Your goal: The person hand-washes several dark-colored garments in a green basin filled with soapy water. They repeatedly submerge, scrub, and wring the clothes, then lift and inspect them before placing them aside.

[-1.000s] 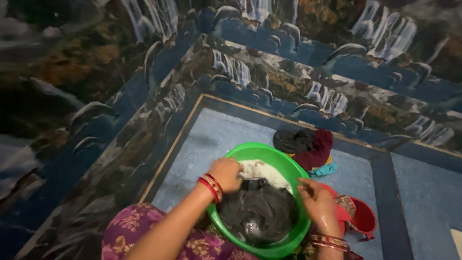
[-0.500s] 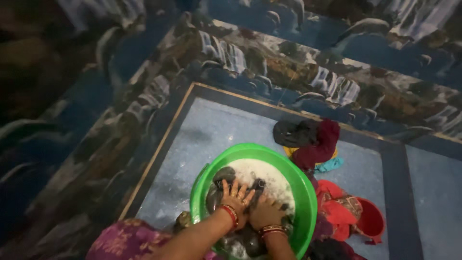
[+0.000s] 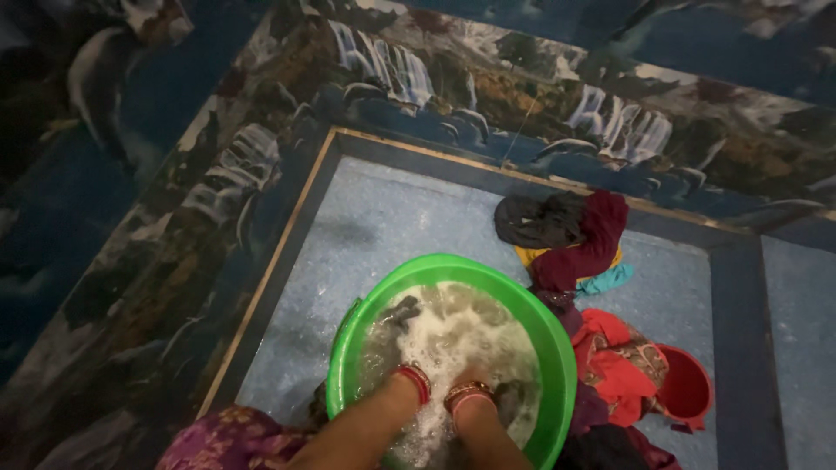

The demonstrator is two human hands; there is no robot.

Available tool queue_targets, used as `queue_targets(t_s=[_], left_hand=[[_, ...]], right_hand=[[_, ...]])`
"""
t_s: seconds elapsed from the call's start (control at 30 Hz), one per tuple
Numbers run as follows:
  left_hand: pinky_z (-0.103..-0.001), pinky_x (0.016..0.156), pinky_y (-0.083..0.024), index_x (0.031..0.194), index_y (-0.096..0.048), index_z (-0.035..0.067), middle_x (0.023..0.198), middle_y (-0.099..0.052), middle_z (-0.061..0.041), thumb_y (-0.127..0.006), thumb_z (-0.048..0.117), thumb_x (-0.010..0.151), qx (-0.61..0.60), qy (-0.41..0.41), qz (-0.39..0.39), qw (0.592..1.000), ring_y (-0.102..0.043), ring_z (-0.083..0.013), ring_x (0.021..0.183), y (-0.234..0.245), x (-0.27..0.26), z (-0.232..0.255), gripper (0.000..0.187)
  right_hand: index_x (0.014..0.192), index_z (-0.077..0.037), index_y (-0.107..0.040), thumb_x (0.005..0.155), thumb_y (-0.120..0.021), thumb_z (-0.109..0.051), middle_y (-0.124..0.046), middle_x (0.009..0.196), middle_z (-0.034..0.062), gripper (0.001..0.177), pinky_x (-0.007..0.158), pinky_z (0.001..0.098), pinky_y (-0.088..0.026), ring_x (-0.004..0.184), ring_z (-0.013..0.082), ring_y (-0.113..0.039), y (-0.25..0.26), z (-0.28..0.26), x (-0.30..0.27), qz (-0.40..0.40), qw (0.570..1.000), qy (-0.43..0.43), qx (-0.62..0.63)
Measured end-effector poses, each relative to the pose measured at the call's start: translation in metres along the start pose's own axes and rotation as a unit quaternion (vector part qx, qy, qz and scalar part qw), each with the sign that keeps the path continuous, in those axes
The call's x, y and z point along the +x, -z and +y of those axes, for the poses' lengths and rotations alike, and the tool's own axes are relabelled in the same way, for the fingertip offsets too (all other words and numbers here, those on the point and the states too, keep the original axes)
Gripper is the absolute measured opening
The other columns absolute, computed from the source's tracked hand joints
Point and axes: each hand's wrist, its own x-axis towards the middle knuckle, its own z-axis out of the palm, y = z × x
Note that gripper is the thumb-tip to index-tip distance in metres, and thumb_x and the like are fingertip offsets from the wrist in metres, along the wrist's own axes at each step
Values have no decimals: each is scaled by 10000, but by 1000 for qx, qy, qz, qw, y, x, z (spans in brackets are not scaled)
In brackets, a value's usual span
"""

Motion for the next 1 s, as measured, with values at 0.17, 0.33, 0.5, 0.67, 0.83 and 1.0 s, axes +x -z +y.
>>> queue_targets(t_s=[0.17,0.33,0.5,0.67,0.83,1.0], left_hand=[[-692,1005,-275,1499,-416,106,1468,-397,-197,-750,372,675,-23,9,-3,1000,-344,-439,1335,3,-19,-4,927],[-649,986,-370,1449,-513,84,1405,-510,-213,-795,339,620,-76,3,-3,997,-462,-424,1282,10,-45,-10,912],[-606,967,-464,1399,-610,61,1341,-622,-229,-841,306,564,-134,8,247,960,-580,-409,1229,12,-55,-12,900],[-678,950,-409,1384,-655,42,1323,-617,-304,-993,306,523,-273,-112,477,828,-548,-525,1196,24,-73,-15,963],[-351,898,-552,1190,-741,1,1093,-781,-150,-896,435,702,-481,-194,302,799,-720,-272,1012,71,-92,-33,672],[-318,812,-531,1123,-691,-8,1005,-726,-74,-935,302,703,-524,-223,289,770,-665,-159,916,80,-106,-53,576]], right_hand=[[1275,-212,-644,857,-583,-446,-664,1276,123,483,1069,493,-448,1208,343,-614,10,-4,-7,32,999,-10,42],[1212,-230,-673,810,-656,-407,-689,1214,105,440,1045,474,-466,1161,330,-634,63,12,-19,117,979,-48,161],[1069,-248,-734,764,-705,-362,-769,1056,71,327,1006,447,-495,1043,304,-701,74,30,-45,134,935,-84,316],[860,-120,-669,716,-790,-202,-696,764,101,205,710,371,-540,716,260,-679,76,37,-65,361,820,92,435],[855,-84,-590,751,-760,34,-579,793,3,232,654,280,-464,722,119,-554,109,75,-84,371,576,286,670],[871,-104,-577,738,-721,87,-618,863,-7,274,752,260,-515,815,103,-604,124,103,-106,342,475,326,743]])
